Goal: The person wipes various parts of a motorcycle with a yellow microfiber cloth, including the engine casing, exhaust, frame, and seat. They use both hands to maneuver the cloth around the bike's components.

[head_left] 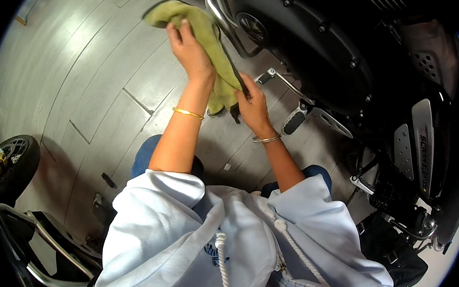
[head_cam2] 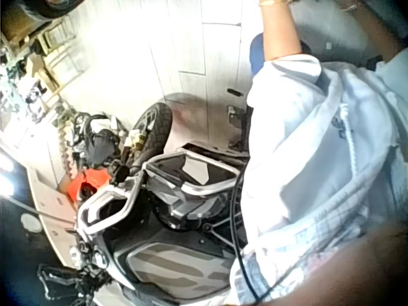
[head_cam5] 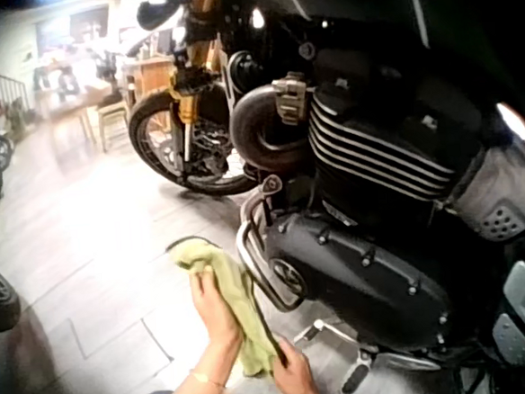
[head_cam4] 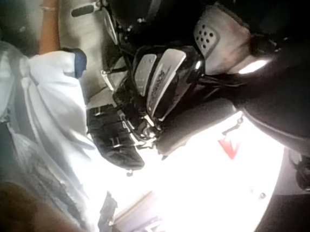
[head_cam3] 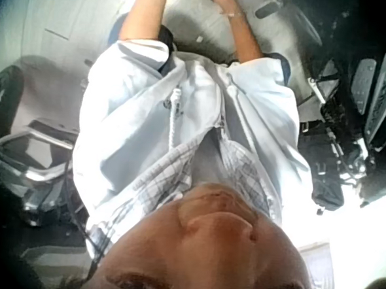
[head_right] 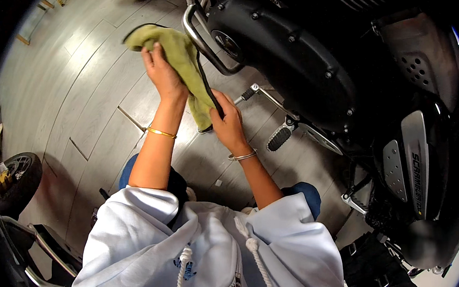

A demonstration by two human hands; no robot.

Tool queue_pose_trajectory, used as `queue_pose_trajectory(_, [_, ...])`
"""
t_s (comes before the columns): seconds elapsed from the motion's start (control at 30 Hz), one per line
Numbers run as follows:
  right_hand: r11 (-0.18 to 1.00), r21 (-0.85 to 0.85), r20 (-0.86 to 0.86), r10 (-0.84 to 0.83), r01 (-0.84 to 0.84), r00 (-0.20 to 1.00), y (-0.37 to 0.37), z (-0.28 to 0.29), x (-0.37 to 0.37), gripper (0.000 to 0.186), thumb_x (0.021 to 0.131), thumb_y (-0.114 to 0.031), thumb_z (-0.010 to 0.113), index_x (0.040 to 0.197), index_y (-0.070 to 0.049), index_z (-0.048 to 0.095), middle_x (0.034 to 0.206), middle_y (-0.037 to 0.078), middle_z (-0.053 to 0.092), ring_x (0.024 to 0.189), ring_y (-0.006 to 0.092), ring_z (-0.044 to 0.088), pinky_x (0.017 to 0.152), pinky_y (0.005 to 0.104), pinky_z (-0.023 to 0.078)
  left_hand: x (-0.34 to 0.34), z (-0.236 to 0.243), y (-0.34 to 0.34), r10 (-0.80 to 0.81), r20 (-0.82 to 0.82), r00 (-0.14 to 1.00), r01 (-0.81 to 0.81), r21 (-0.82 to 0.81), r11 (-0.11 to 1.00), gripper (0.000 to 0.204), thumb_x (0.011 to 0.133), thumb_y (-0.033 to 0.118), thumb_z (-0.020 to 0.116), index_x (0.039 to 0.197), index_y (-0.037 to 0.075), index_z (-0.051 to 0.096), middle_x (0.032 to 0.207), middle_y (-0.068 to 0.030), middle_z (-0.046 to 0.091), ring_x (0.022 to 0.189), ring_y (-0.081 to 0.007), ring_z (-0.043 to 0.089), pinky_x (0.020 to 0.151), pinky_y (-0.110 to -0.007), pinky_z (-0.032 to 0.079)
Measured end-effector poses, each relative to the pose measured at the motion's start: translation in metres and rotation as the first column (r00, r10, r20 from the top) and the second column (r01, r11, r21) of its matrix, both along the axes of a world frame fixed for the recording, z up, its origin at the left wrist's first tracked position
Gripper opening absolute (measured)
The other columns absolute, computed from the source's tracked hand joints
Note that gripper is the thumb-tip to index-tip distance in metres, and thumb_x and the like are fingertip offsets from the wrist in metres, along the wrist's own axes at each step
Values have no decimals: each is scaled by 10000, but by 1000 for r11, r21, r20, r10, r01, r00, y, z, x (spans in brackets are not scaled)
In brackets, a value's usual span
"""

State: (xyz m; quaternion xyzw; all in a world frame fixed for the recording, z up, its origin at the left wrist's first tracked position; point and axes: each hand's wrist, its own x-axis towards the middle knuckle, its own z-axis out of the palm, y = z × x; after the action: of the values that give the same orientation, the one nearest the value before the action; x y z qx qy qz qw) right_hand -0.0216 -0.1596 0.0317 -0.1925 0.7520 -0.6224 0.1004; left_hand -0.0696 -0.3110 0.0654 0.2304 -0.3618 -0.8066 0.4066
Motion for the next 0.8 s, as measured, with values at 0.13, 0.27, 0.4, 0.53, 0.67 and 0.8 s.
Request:
queue_pose_trajectory(0.13, [966,132,-482,-132,221,866,0,58,-13,381,812,75,548,1169,-22,640,916,55,498,748,143,505,725,255,452,-3,7,-14,105,-221,970,-170,-303,938,410,969,357,526,1245,60,464,1157,-111,550,1053,-206,549,909,-334,457])
queue_pose_trajectory(0.27, [888,55,-602,-335,456,724,-9,84,-21,318,819,47,585,1118,-26,668,806,66,494,688,183,533,616,292,448,-16,-5,-18,-57,120,991,121,-638,761,519,948,382,582,1260,-19,479,1208,-152,544,1089,-254,527,984,-350,385])
queue_pose_trajectory(0.4, [819,-146,247,-513,555,822,-27,56,-22,225,923,-65,556,1124,30,594,856,82,607,693,159,602,622,270,500,-30,-23,-1,-59,375,925,318,-681,659,422,917,305,629,1077,-80,565,1129,-293,536,1033,-442,525,906,-452,427])
queue_pose_trajectory(0.53, [763,-316,614,-288,564,734,-12,24,-24,394,997,-259,489,1295,-27,374,1024,150,665,793,205,655,723,307,575,-34,-29,6,113,347,931,228,-796,560,374,920,254,622,1052,-92,573,1128,-306,520,1034,-457,519,894,-463,432])
queue_pose_trajectory(0.67, [621,-397,869,16,676,495,1,1,-44,500,982,-435,506,1306,-73,386,1295,111,555,1162,233,549,971,356,497,-33,-25,6,16,454,891,350,-707,614,401,937,212,594,1192,-90,522,1251,-306,482,1134,-461,485,974,-448,399])
queue_pose_trajectory(0.8, [640,-363,859,-52,678,509,-10,-9,-54,562,959,-442,544,1365,-102,355,1425,85,420,1309,229,409,1077,409,391,-33,-20,6,32,511,859,401,-711,577,342,954,193,565,1159,-79,536,1229,-309,485,1103,-473,494,954,-454,410])
